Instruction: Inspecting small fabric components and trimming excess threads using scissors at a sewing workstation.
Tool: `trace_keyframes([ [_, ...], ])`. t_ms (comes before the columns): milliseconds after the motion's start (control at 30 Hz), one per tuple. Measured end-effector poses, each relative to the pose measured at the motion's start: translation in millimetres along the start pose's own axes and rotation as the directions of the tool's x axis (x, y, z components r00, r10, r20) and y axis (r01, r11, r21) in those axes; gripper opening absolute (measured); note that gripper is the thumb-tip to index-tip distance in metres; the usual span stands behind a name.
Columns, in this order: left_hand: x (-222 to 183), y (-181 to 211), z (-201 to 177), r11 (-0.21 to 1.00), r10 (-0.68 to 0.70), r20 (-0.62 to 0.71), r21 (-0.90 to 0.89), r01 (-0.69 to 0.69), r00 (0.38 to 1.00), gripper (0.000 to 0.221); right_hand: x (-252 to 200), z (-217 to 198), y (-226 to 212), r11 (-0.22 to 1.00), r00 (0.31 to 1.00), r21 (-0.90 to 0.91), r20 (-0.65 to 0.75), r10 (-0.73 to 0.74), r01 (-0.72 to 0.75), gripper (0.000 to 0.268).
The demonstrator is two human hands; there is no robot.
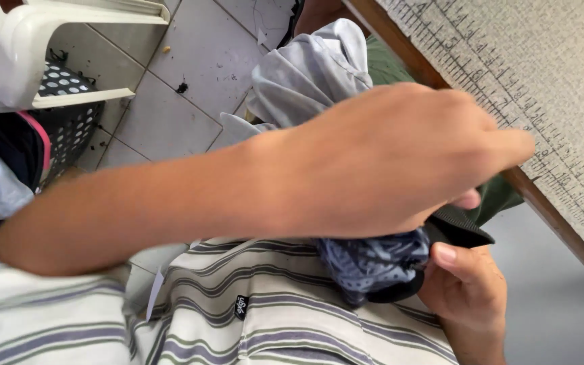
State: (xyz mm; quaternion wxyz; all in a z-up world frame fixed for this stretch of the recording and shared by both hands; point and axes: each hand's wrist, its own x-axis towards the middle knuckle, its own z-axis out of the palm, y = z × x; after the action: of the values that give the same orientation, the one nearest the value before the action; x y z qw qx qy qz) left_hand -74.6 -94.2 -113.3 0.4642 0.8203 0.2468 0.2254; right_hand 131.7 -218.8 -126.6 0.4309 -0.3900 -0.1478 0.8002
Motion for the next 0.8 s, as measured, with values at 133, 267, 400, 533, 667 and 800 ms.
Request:
trace_keyframes([
  [133,-39.9,26.1,-24.0,0.989,-0.146,-0.239,0.002,0.151,0.960,0.033,-2.8,-15.7,1.5,0.998,1.000,0.053,-0.004,0.019,-0.018,0.050],
  [267,-65.5,25.7,-14.2,0.871,-0.453,0.040,-0.195,0.452,0.891,0.072,5.6,-5.9,1.4,1.000,0.999,-0.014,-0.027,-0.024,0.023,0.045],
  [400,-71.7,29.3,-12.7,0.872,-0.420,-0.095,-0.316,0.373,0.902,0.047,-0.8,-14.4,8.4,0.996,1.000,-0.092,-0.025,0.002,-0.004,0.019],
  [533,-71.9,32.3,-17.7,0.859,-0.396,-0.100,-0.390,0.330,0.913,0.014,7.6,-4.1,6.4,0.985,0.992,-0.170,-0.123,-0.007,-0.014,0.021],
  [667,-59.3,41.2,-25.4,0.782,-0.456,-0.031,-0.490,0.385,0.889,0.003,4.9,-6.0,8.6,0.989,0.997,-0.144,-0.078,-0.028,0.017,0.029],
  [800,-54.0,40.0,-26.0,0.719,-0.506,-0.039,-0.571,0.396,0.862,0.006,10.0,11.2,7.0,0.974,0.997,-0.226,-0.059,-0.048,0.034,0.015],
])
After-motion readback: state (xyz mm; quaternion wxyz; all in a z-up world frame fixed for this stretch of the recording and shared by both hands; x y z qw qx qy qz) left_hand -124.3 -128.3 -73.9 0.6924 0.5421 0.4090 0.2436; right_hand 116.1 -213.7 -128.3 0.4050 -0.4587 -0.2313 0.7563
